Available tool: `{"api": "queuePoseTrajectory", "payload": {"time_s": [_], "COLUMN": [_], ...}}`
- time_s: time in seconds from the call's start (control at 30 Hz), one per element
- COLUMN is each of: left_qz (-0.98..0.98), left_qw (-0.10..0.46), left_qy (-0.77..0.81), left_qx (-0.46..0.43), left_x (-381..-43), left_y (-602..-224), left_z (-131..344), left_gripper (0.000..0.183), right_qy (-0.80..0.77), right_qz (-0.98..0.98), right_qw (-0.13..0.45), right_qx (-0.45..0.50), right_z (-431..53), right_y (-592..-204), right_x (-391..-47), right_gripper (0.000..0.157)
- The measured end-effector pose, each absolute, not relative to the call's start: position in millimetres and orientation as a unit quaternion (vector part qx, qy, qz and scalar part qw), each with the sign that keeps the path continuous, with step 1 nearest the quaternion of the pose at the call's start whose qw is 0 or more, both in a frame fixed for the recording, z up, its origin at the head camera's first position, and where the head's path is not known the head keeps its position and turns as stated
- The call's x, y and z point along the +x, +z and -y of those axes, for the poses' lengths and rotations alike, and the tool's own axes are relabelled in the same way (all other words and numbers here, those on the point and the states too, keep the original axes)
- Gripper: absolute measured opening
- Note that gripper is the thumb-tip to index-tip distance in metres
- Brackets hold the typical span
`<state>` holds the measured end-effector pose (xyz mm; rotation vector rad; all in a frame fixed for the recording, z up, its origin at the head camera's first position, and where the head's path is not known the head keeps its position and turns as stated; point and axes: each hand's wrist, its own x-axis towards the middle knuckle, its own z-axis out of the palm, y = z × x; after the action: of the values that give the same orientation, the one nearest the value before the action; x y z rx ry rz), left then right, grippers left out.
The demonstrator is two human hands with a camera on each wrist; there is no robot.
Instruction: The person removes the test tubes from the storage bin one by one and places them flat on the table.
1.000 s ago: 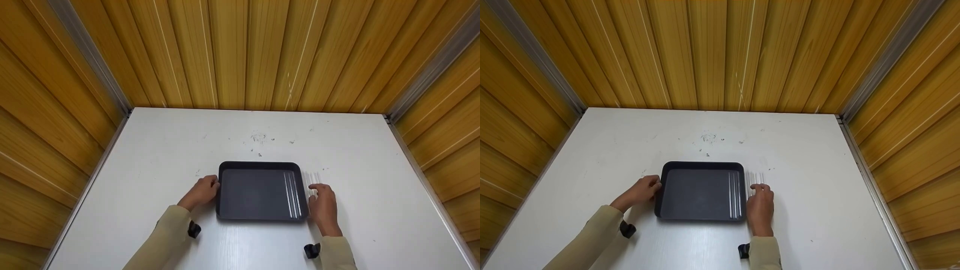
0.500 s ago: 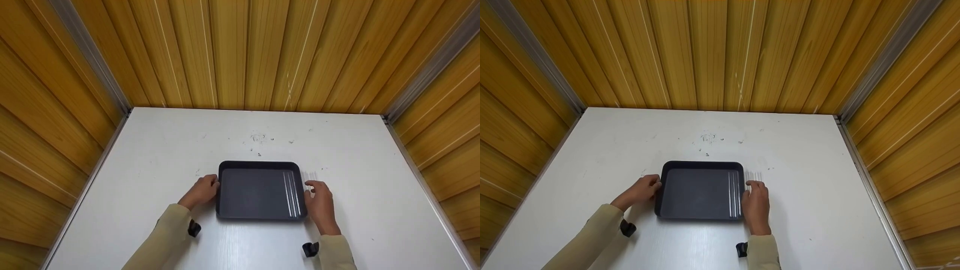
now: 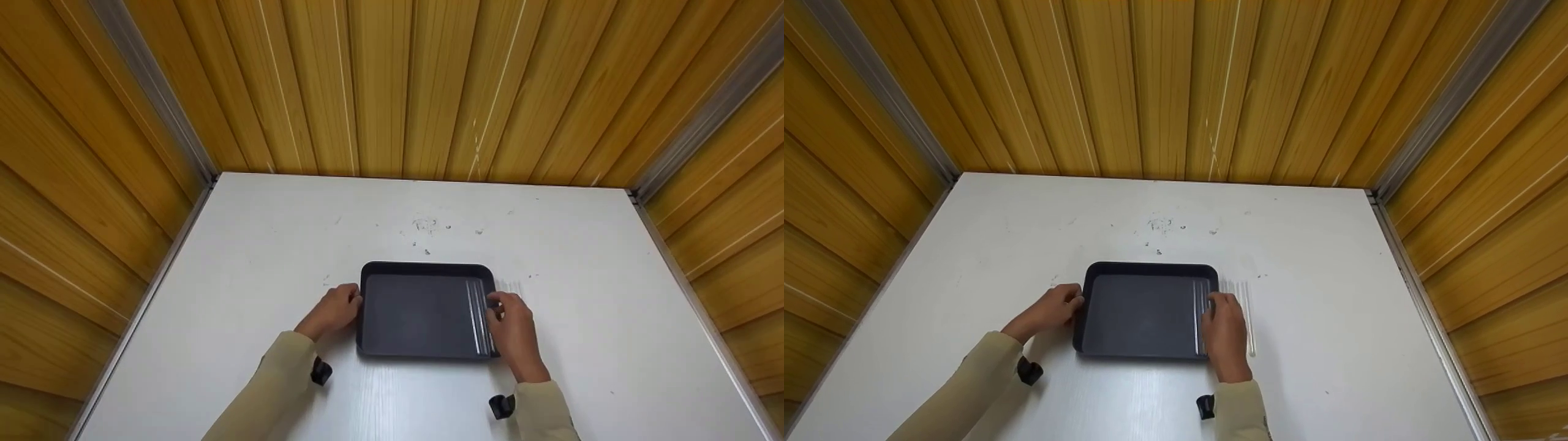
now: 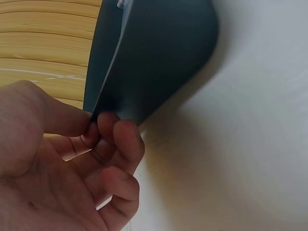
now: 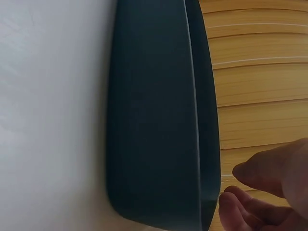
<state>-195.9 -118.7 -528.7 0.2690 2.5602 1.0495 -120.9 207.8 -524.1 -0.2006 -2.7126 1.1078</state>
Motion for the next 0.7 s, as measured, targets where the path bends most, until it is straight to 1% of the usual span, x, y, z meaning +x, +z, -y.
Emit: {"api": "queuePoseTrajectory", "payload": {"time_s": [0.3,0.57,0.7], "left_qz": [-0.906,-0.908,-0.907], "left_qw": [0.173,0.170,0.172], "left_qy": [0.373,0.371,0.373], "left_qx": [0.103,0.098,0.092], "left_x": [-196,-196,-195], "left_y": [-531,-529,-528], "left_z": [119,118,120], "left_gripper": [0.022,0.022,0.022], "right_qy": [0.370,0.346,0.334], "right_qz": [0.924,0.937,0.942], "right_qw": [0.079,0.040,0.038], "right_qx": [-0.047,-0.021,-0.001], "right_z": [-200,-194,-189], "right_y": [-528,-531,-532], "right_x": [-125,-127,-128], "right_gripper": [0.029,0.029,0.028]}}
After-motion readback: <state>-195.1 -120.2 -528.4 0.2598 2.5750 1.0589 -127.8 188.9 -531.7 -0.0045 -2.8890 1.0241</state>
